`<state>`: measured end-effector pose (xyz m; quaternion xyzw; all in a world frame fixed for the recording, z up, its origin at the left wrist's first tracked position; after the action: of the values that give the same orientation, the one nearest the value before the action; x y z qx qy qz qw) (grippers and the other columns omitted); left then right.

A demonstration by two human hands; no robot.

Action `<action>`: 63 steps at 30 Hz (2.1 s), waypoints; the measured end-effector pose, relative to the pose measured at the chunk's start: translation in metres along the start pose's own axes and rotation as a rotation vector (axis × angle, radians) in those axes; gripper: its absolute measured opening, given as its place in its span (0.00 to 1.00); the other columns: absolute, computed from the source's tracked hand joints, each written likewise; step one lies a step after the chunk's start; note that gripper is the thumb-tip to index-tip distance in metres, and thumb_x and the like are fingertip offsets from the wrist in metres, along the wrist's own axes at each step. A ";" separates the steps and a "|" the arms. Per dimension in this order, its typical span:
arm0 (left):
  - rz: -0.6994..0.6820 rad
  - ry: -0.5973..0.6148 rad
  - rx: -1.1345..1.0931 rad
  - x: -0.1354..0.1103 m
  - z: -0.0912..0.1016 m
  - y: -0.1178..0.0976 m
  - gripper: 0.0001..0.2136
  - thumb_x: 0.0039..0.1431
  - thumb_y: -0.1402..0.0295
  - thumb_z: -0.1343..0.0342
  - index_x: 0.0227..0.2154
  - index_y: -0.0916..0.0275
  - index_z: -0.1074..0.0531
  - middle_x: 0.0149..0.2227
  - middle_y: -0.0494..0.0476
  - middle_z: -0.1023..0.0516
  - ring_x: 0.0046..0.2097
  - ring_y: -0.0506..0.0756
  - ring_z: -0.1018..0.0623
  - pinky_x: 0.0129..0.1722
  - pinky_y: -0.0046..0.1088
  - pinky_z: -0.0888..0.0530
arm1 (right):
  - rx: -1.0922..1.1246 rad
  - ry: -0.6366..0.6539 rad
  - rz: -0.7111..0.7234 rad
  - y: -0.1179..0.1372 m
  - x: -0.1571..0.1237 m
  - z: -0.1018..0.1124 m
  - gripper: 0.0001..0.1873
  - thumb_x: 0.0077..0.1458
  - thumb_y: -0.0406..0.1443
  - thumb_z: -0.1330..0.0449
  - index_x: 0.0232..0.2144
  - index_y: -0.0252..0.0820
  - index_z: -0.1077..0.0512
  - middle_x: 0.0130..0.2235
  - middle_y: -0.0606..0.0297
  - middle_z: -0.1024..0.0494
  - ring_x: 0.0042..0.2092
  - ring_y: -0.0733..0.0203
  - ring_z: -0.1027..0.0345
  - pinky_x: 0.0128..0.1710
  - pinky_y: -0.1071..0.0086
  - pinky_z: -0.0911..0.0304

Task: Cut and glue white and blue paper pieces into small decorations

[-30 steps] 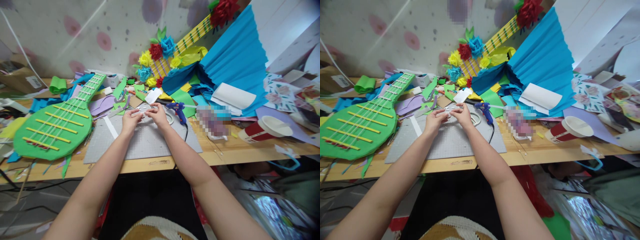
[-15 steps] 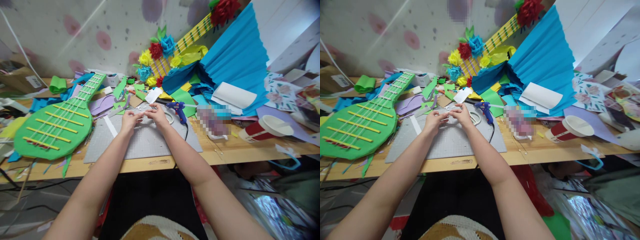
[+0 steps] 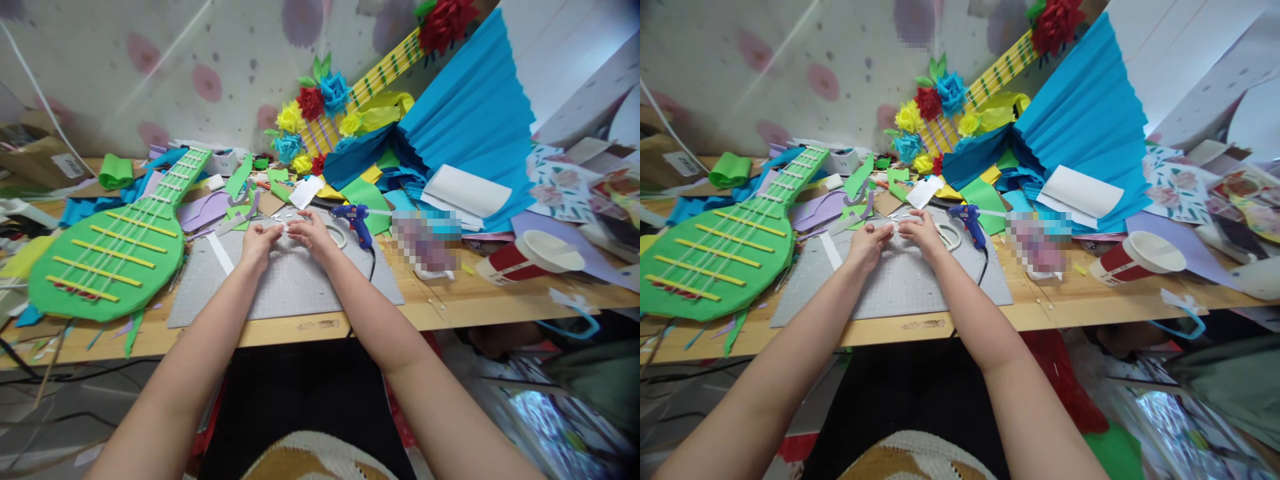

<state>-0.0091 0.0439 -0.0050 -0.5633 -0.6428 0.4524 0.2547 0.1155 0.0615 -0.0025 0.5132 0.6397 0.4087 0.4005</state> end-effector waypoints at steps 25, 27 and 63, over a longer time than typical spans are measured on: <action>0.090 0.068 0.068 -0.004 0.002 -0.002 0.17 0.35 0.78 0.37 0.28 0.64 0.40 0.21 0.50 0.26 0.25 0.49 0.24 0.34 0.27 0.28 | -0.067 -0.040 -0.094 -0.006 -0.003 0.001 0.28 0.31 0.29 0.32 0.34 0.43 0.44 0.23 0.76 0.28 0.24 0.69 0.32 0.29 0.71 0.33; 0.069 0.050 0.061 -0.004 0.004 -0.001 0.18 0.35 0.79 0.37 0.28 0.63 0.40 0.22 0.51 0.25 0.25 0.49 0.24 0.33 0.27 0.28 | -0.076 -0.032 -0.084 -0.007 -0.003 0.002 0.28 0.32 0.30 0.32 0.34 0.43 0.44 0.23 0.76 0.28 0.25 0.69 0.32 0.29 0.70 0.33; 0.128 -0.105 -0.139 -0.003 0.016 -0.002 0.17 0.43 0.81 0.41 0.30 0.62 0.44 0.26 0.53 0.25 0.30 0.52 0.22 0.35 0.29 0.26 | -1.618 -0.095 0.149 0.031 -0.026 0.043 0.13 0.52 0.41 0.46 0.34 0.36 0.32 0.34 0.50 0.25 0.38 0.52 0.32 0.35 0.65 0.41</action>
<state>-0.0226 0.0368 -0.0100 -0.5951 -0.6477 0.4509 0.1517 0.1702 0.0456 0.0142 0.1231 0.0928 0.7476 0.6460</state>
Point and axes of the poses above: each hand's wrist, its own x-axis towards the middle knuckle, its own z-axis out of the back of the hand, y = z × x, the point moved 5 cm from there along x, towards the middle knuckle
